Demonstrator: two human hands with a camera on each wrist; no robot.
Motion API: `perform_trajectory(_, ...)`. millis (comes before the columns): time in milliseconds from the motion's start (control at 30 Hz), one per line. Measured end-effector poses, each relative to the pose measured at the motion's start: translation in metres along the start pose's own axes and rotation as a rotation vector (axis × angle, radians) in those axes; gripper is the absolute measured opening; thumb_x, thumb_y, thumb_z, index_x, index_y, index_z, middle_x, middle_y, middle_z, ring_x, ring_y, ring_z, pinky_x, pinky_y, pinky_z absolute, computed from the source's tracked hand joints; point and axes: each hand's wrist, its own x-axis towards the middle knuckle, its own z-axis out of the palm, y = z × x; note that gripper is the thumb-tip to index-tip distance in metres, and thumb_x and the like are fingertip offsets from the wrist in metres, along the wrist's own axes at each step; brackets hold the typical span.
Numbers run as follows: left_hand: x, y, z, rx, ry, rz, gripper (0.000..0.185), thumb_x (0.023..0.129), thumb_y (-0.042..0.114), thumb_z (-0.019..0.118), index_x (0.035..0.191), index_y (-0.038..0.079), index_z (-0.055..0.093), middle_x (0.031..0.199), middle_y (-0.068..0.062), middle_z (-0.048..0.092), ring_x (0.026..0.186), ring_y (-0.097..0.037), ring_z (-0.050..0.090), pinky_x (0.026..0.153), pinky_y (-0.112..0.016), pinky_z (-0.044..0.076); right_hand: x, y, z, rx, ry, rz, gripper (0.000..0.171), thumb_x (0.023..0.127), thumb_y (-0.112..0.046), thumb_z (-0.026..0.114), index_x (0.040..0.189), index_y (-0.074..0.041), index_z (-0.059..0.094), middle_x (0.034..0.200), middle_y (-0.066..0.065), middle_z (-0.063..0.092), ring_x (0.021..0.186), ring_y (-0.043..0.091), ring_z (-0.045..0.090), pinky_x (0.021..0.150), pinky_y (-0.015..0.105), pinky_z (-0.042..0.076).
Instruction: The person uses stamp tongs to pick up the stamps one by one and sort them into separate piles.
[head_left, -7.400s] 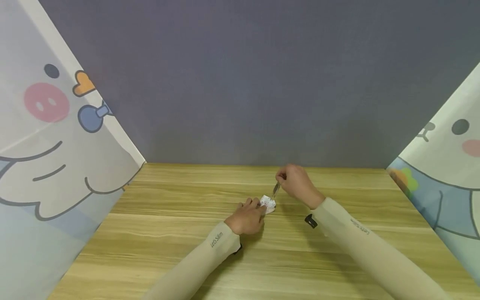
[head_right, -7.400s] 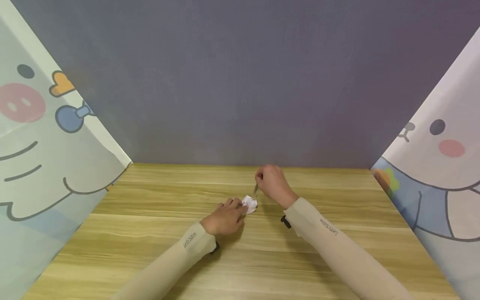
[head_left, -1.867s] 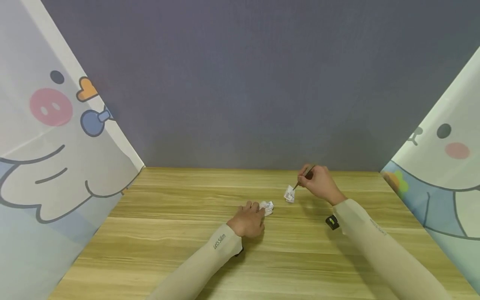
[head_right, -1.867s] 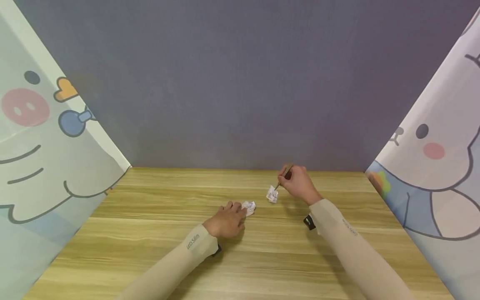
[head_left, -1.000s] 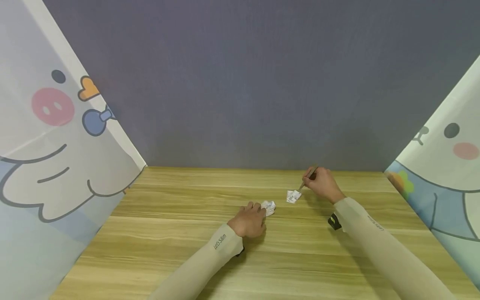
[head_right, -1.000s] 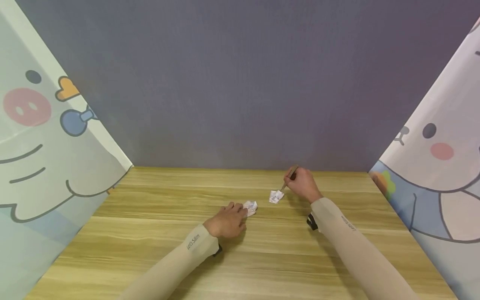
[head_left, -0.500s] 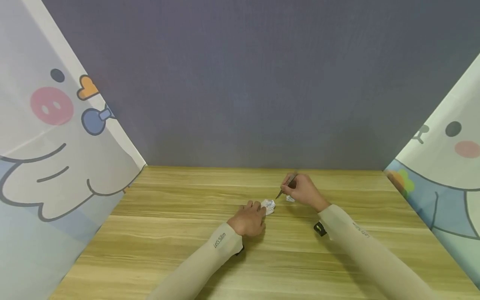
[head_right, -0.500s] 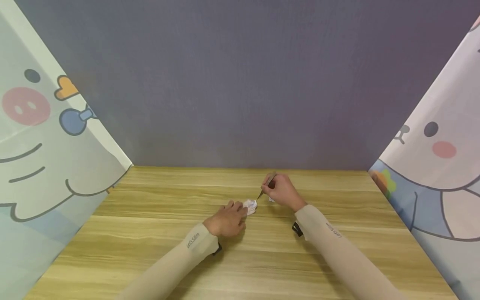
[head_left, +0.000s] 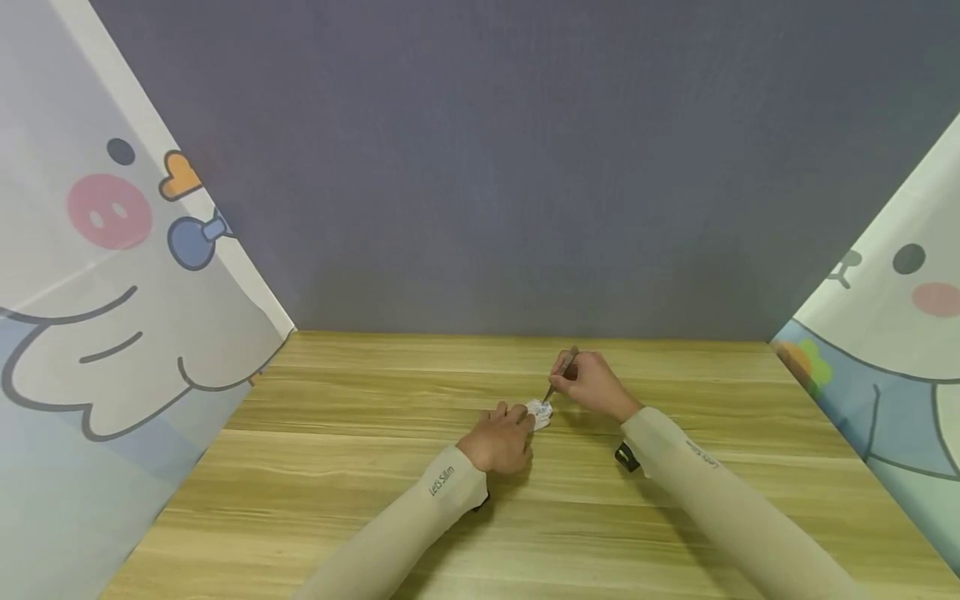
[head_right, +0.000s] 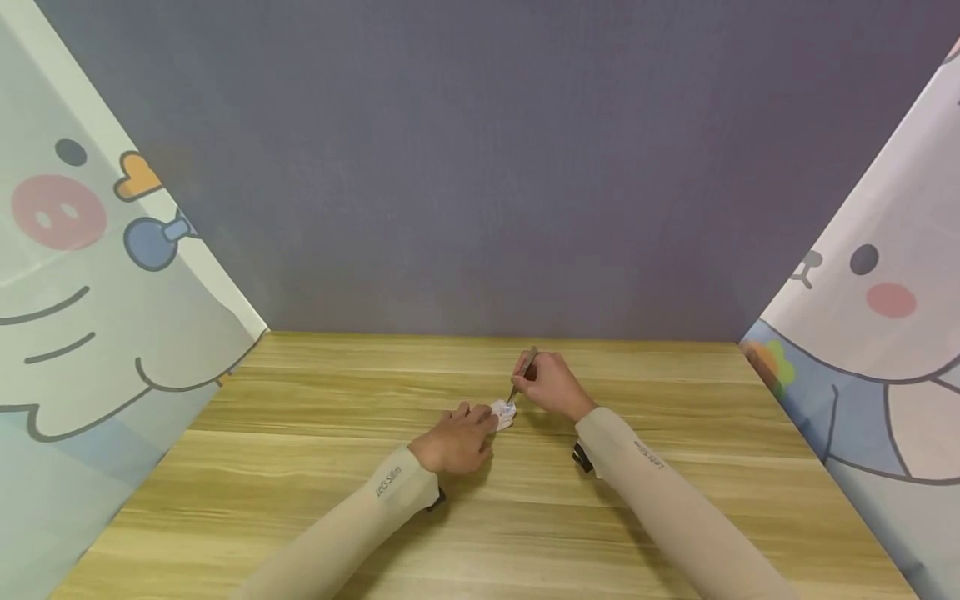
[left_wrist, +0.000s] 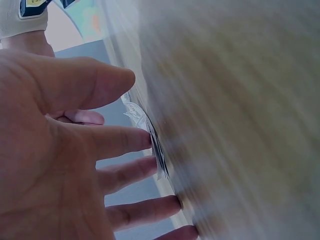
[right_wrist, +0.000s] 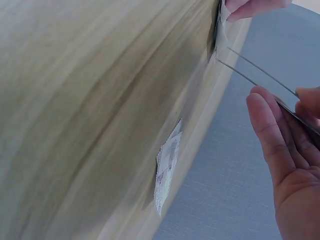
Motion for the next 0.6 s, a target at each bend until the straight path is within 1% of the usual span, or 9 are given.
perform_trajectory(100,-0.0002,0.0002,-0.0003,-0.007,0.001,0.000,0.053,0.096,0.034,0.053,0.143,0.013,0.042,0.144,0.000,0.034,0.120,-0.021,0.035,0.100,-0.047,0.032,-0.0002,-0.0005,-0.0002,-0.004,-0.006,0.007,0.007,0.088,-0.011,0.066,0.081,-0.011,0.064,0.073,-0.003,0.062,0.067,0.012,0.062,0.064,0.031,0.052)
perform_trajectory(267,-0.0007,0.0006,-0.0007,-0.007,0.008,0.004,0.053,0.096,0.033,0.054,0.143,0.012,0.043,0.143,0.000,0.035,0.118,-0.021,0.036,0.099,-0.046,0.033,-0.0008,-0.0017,-0.0002,-0.002,-0.006,0.008,0.007,0.088,-0.010,0.066,0.081,-0.011,0.063,0.073,-0.003,0.062,0.067,0.012,0.062,0.063,0.030,0.052)
perform_trajectory(600,-0.0009,0.0009,-0.0009,-0.011,0.005,0.003,0.053,0.096,0.033,0.054,0.143,0.012,0.042,0.143,0.000,0.035,0.118,-0.020,0.036,0.099,-0.046,0.032,-0.0019,-0.0043,-0.0011,-0.003,-0.009,-0.008,0.007,0.087,-0.009,0.066,0.081,-0.010,0.064,0.075,-0.003,0.062,0.067,0.012,0.061,0.063,0.029,0.052)
